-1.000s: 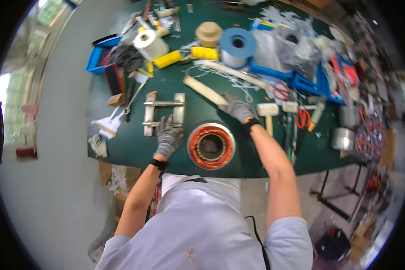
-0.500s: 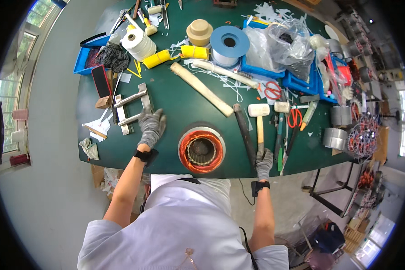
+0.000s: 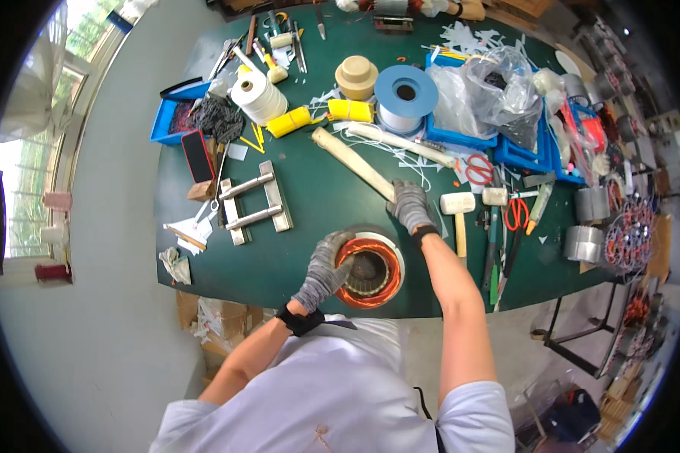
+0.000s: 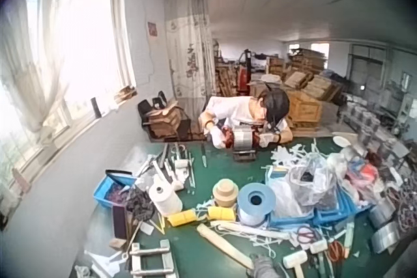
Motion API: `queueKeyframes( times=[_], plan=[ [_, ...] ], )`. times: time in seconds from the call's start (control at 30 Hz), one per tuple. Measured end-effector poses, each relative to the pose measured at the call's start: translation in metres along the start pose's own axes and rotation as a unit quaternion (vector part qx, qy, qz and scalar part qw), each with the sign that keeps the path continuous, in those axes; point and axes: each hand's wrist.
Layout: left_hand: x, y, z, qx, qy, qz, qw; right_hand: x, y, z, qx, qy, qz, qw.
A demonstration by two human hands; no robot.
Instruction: Using a mallet and tools to assemble and align an electric motor stator and housing.
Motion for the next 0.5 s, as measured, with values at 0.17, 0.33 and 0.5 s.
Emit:
queueKeyframes(
  times=[0.17, 0.33, 0.5],
  plan=[
    [-0.008, 0.003, -0.011, -0.013, 0.067, 0.034, 0.997, 0.0, -0.002, 0.004, 0.004, -0.188, -0.03, 0.982],
    [0.0, -0.004, -0.011, -0.022, 0.092, 0.015, 0.995, 0.038, -0.017, -0.042, 0.04, -0.424, -0.089, 0.9],
    [0.003, -0.01, -0.01, -0.048, 0.076, -0.028, 0.995, 0.017, -0.081, -0.061, 0.054, -0.51, 0.0, 0.859]
  ],
)
Point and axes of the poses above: each hand's wrist, its own y-axis away from the middle knuckle, its own x-axis out of the back of the hand, z = x × y, and after that the axes turned 5 degrees about -z, right-handed
